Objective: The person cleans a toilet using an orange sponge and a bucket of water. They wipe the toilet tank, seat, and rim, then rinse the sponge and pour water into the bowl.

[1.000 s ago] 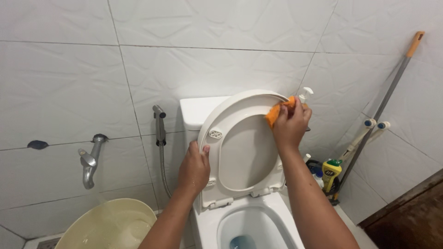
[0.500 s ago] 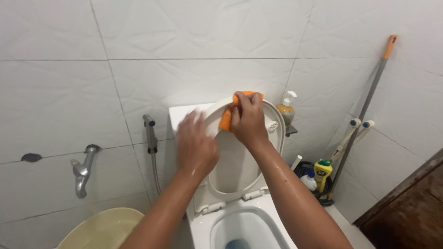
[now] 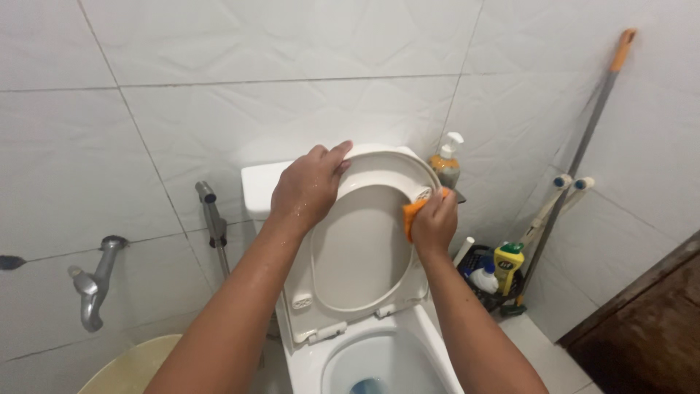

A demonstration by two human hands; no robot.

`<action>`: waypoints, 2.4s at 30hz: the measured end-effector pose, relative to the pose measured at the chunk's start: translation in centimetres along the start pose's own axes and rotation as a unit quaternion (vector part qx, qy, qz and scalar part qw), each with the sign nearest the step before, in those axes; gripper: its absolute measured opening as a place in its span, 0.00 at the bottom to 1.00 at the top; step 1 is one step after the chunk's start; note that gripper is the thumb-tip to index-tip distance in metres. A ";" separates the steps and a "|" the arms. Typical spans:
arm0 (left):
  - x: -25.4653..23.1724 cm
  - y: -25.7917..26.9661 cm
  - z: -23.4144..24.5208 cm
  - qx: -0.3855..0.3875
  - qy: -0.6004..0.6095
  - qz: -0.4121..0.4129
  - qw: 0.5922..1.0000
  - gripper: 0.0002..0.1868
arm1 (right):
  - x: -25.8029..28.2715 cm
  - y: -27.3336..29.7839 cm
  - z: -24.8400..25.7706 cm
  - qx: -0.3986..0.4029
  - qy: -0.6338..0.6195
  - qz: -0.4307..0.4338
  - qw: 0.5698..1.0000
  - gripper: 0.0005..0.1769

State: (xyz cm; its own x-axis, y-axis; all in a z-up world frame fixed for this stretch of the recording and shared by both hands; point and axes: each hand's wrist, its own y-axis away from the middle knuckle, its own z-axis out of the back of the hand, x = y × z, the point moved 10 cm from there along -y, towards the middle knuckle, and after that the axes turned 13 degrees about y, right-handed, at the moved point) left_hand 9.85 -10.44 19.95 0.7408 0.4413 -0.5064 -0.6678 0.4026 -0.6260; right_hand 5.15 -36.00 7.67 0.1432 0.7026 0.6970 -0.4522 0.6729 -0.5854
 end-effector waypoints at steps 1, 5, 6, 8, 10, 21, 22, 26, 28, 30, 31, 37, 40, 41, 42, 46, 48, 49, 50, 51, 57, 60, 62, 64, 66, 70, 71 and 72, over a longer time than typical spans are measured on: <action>0.0 -0.1 0.1 0.001 -0.003 0.005 1.000 0.17 | 1.2 -0.1 0.4 -0.035 -0.007 0.018 0.999 0.18; -0.2 -0.2 0.0 0.005 -0.002 0.021 1.000 0.17 | 10.7 -1.3 1.9 -0.142 -0.027 0.262 0.954 0.18; -0.1 -0.2 0.0 0.006 0.000 0.026 1.000 0.17 | 11.8 -1.8 1.6 -0.139 -0.011 0.258 0.956 0.18; -0.2 -0.2 0.2 0.005 0.001 0.027 1.000 0.18 | 13.2 -2.4 0.8 -0.128 0.017 0.247 0.960 0.18; -0.1 -0.3 0.0 0.012 0.006 0.035 0.999 0.18 | 12.9 -2.2 1.1 -0.132 -0.009 0.265 0.955 0.19; -0.3 -0.2 0.2 -0.011 0.006 -0.004 1.000 0.17 | -3.9 2.5 -1.2 -0.029 -0.022 -0.001 0.999 0.25; -0.3 0.0 0.1 -0.012 0.008 -0.003 1.000 0.17 | -4.0 2.9 -0.9 -0.033 0.002 0.024 0.999 0.26; -0.4 0.2 0.2 -0.011 0.005 0.005 1.000 0.17 | -4.9 1.0 -1.9 0.084 0.196 -0.015 0.977 0.29; -0.5 -0.1 0.1 -0.013 0.004 0.007 1.000 0.17 | -4.2 0.5 -1.5 0.083 0.193 -0.023 0.977 0.29; -0.4 -0.2 0.2 -0.017 0.003 0.009 1.000 0.17 | -3.2 0.1 -1.5 0.081 0.133 -0.022 0.988 0.28; -0.3 -0.1 0.2 -0.017 0.001 0.009 1.000 0.17 | -3.0 0.0 -1.5 0.077 0.077 -0.019 0.994 0.27; 0.4 -0.2 -0.6 -0.005 0.009 0.038 0.999 0.17 | -2.8 1.0 -2.1 0.151 -0.169 0.032 0.973 0.24; 0.0 0.0 -0.2 -0.017 0.008 0.011 1.000 0.16 | -3.7 3.6 -2.1 0.184 -0.144 0.030 0.972 0.28; -0.1 -0.1 -0.1 -0.019 0.009 0.008 1.000 0.16 | -3.5 3.9 -2.1 0.178 -0.127 0.042 0.975 0.27; -0.2 -0.1 0.0 -0.020 0.010 0.006 1.000 0.16 | -3.6 3.5 -2.3 0.178 -0.123 0.030 0.976 0.26; -0.5 -0.4 0.1 -0.023 0.011 -0.003 1.000 0.16 | -1.3 -0.1 -1.2 0.070 -0.033 0.120 0.990 0.23; -0.4 -0.1 0.0 -0.022 0.008 -0.010 1.000 0.16 | -0.6 -0.1 -1.2 0.039 -0.008 0.161 0.986 0.22; -0.4 0.0 0.0 -0.024 0.009 -0.010 1.000 0.16 | -1.2 -0.1 -1.6 0.057 -0.019 0.149 0.987 0.21; -0.3 0.1 -0.2 -0.025 0.009 -0.009 1.000 0.16 | -1.9 0.0 -2.1 0.076 -0.029 0.137 0.987 0.21; -0.3 0.1 -0.2 -0.025 0.009 -0.009 1.000 0.16 | -3.4 0.6 -2.6 0.085 -0.003 0.103 0.991 0.18; -0.2 -0.1 0.0 -0.026 0.005 -0.016 1.000 0.16 | -8.8 5.9 -3.7 0.127 0.067 0.032 0.989 0.18; -0.6 -0.1 0.2 -0.041 0.002 -0.024 0.999 0.15 | -8.6 4.4 -4.1 0.195 0.081 -0.042 0.977 0.20; -0.3 -0.2 0.0 -0.032 0.009 -0.015 0.999 0.16 | -4.9 1.7 -3.3 0.143 0.031 0.036 0.989 0.17; -0.2 -0.1 0.0 -0.029 0.008 -0.011 0.999 0.16 | 0.2 0.3 -1.0 0.021 0.001 0.214 0.977 0.16; -0.4 -0.1 0.0 -0.033 0.003 -0.013 0.999 0.16 | -0.5 0.4 -1.5 0.070 -0.064 0.167 0.981 0.17; 0.3 -0.2 -0.8 -0.008 0.011 0.030 0.999 0.16 | -8.0 4.2 -4.6 0.192 -0.026 0.009 0.981 0.15; 0.0 -0.2 -0.4 -0.017 0.008 0.013 1.000 0.16 | -9.6 6.2 -5.0 0.206 -0.057 -0.015 0.977 0.16; -0.3 -0.1 -0.1 -0.025 0.004 -0.003 1.000 0.16 | -10.9 7.7 -5.5 0.220 -0.088 -0.039 0.971 0.18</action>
State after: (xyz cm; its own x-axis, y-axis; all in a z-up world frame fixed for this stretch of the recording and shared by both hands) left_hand 9.76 -10.67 20.12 0.7462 0.4315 -0.5070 -0.6583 0.3646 -0.6586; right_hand 4.97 -37.25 -6.70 0.0566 0.5768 0.8149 -0.7839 0.5311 -0.3215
